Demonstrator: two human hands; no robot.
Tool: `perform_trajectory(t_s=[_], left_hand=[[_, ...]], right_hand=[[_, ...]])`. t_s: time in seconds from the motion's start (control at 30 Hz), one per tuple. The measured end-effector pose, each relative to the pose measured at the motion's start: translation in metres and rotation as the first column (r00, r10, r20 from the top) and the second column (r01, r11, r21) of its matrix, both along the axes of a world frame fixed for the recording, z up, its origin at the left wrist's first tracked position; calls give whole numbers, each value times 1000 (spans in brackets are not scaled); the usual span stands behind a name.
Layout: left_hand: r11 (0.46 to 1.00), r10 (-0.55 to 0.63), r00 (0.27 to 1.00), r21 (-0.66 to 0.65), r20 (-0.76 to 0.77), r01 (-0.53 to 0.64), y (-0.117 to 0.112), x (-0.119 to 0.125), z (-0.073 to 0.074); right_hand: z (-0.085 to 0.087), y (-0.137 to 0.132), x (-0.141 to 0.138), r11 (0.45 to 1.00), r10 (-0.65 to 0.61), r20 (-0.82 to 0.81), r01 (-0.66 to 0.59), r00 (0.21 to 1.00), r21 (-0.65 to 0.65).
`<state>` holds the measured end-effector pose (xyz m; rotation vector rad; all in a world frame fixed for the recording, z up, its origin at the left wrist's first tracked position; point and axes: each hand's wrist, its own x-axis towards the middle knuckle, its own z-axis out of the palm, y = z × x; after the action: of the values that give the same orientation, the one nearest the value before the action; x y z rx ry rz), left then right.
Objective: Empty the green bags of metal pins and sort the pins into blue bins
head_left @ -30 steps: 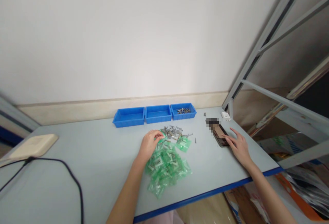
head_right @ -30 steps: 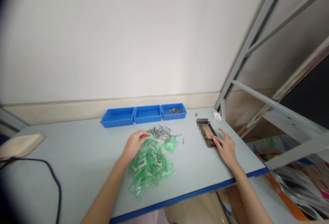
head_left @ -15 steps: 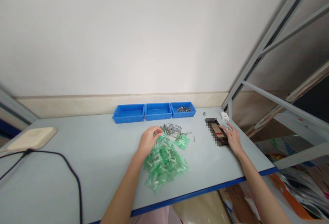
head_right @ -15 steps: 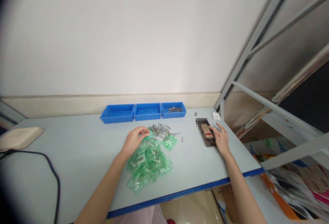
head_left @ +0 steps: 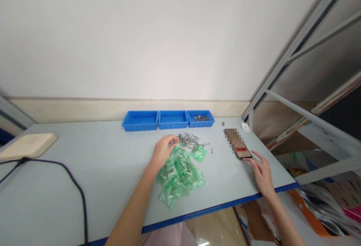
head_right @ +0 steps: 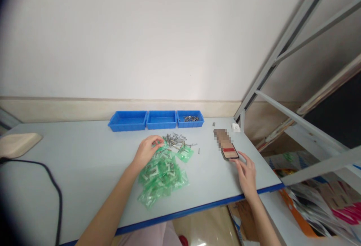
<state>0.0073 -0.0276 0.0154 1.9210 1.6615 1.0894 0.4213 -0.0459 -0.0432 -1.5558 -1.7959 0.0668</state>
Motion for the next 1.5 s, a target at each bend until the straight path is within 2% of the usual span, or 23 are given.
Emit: perform_trajectory(t_s=[0.13, 0.33, 0.5, 0.7, 0.8, 0.87, 0.93, 1.0, 1.03, 1.07, 1.1, 1.17, 1.23, 1.3, 1.4, 1.5], left_hand=[[999, -19, 1000, -35, 0, 19, -1, 6, 2], [999, -26, 998, -31, 54, 28, -1, 3, -1], [999, -16, 997, -27, 78, 18, 0, 0, -3], [999, -29, 996, -27, 81, 31, -1, 2, -2], [999, -30, 992, -19, 119, 33, -2, 3, -1], [999, -36, 986, -12, 161, 38, -2, 4, 0], [999, -41, 978, -11, 206, 44, -1, 6, 0], [998, -48, 967, -15, 250, 53, 0, 8, 0], [998, -51, 961, -17, 270, 58, 0, 10, 0], [998, -49, 956, -20, 288, 57, 0, 10, 0], [998, -48, 952, -23, 302, 57, 0, 11, 0], [999, -38, 945, -22, 324, 48, 0, 10, -1], [999, -35, 938, -17, 344, 44, 0, 7, -1], [1000, -15, 933, -7, 361, 19, 2, 3, -2], [999, 37, 925, 2, 379, -41, 4, 0, -4], [999, 44, 929, 12, 367, -52, 7, 0, -6]], right_hand=[[-2, -7, -13, 995, -98, 3, 98, 995, -14], [4, 18, -37, 964, -233, 93, 242, 968, -111], [4, 48, -32, 959, -246, 80, 254, 966, -122], [9, 74, -30, 927, -308, 64, 315, 949, -204], [13, 74, -39, 924, -329, 79, 338, 941, -181], [17, 70, -52, 933, -337, 83, 345, 938, -99], [23, 65, -76, 965, -260, 62, 260, 964, 6], [33, 58, -109, 998, -43, 30, 41, 999, 40], [38, 56, -128, 994, 107, 23, -107, 994, 7], [44, 54, -148, 965, 258, 16, -257, 966, -43], [49, 54, -168, 915, 395, 5, -393, 919, -94], [57, 55, -205, 818, 555, -28, -551, 832, -165], [61, 60, -234, 783, 592, -73, -595, 802, -181], [61, 65, -253, 773, 595, -131, -609, 793, -176], [57, 65, -265, 774, 575, -229, -613, 786, -160], [55, 60, -264, 782, 543, -295, -601, 786, -163]])
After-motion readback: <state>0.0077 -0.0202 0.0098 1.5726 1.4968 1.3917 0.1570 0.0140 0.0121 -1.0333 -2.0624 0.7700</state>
